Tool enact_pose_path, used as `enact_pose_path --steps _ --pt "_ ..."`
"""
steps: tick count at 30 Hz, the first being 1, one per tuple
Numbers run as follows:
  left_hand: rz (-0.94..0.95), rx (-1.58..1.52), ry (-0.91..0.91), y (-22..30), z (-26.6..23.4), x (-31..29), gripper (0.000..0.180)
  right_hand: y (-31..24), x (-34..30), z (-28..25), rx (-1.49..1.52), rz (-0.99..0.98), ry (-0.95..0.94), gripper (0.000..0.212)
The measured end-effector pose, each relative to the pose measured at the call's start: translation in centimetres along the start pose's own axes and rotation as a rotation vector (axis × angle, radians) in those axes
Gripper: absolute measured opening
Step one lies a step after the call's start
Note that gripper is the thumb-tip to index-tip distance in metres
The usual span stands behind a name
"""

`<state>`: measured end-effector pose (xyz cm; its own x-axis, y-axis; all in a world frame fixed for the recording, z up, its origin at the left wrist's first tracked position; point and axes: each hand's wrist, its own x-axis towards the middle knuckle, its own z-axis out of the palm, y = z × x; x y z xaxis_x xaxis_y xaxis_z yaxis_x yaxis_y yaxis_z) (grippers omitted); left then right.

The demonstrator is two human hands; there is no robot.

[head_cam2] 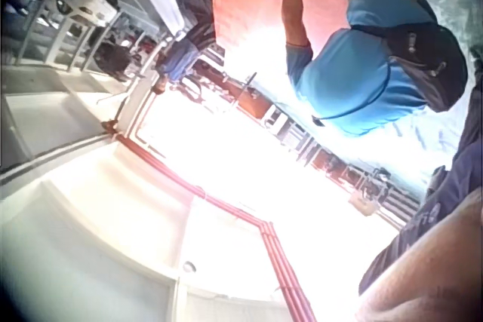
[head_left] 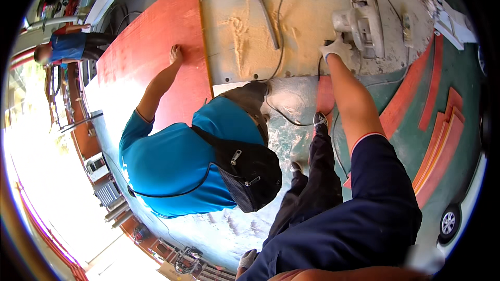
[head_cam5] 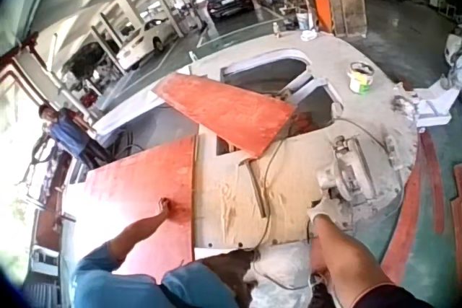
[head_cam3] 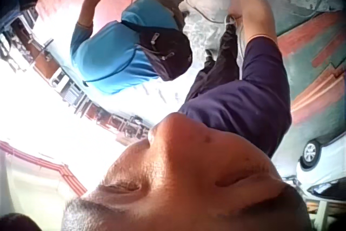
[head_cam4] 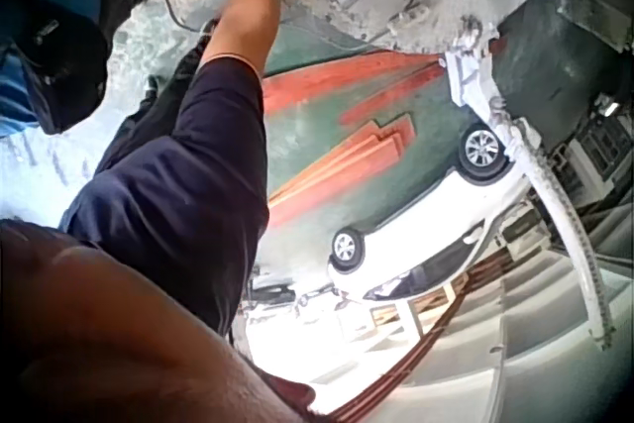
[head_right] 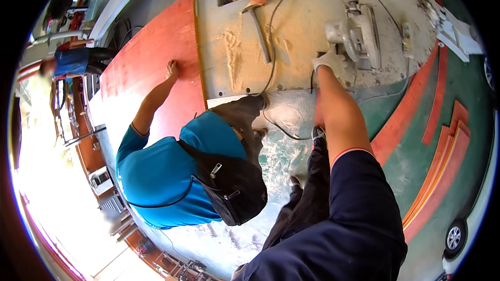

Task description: The person assists two coworkers in a workshop by lifting and positioning a large red wooden board onto a white vehicle body. The person then uses a tape measure and a marker to measure and mark lines on the board while it is held in place by the coworkers.

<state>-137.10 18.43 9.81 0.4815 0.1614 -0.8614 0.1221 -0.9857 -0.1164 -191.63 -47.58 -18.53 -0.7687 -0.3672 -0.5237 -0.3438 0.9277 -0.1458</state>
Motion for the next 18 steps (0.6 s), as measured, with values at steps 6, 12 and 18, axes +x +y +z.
enact_pose_path --steps 6,12,18 --pt "0.005 -0.344 -0.017 0.3 1.4 0.4 0.040 2.9 1.5 1.9 0.060 -0.151 -0.048 0.074" --pt "0.014 -0.344 -0.073 -4.8 1.1 5.8 0.042 7.5 -4.9 2.3 0.165 -0.564 -0.088 0.066" --pt "0.105 -0.388 -0.189 -9.1 -3.2 17.0 0.049 19.1 -17.0 6.6 0.284 -0.429 -0.160 0.054"
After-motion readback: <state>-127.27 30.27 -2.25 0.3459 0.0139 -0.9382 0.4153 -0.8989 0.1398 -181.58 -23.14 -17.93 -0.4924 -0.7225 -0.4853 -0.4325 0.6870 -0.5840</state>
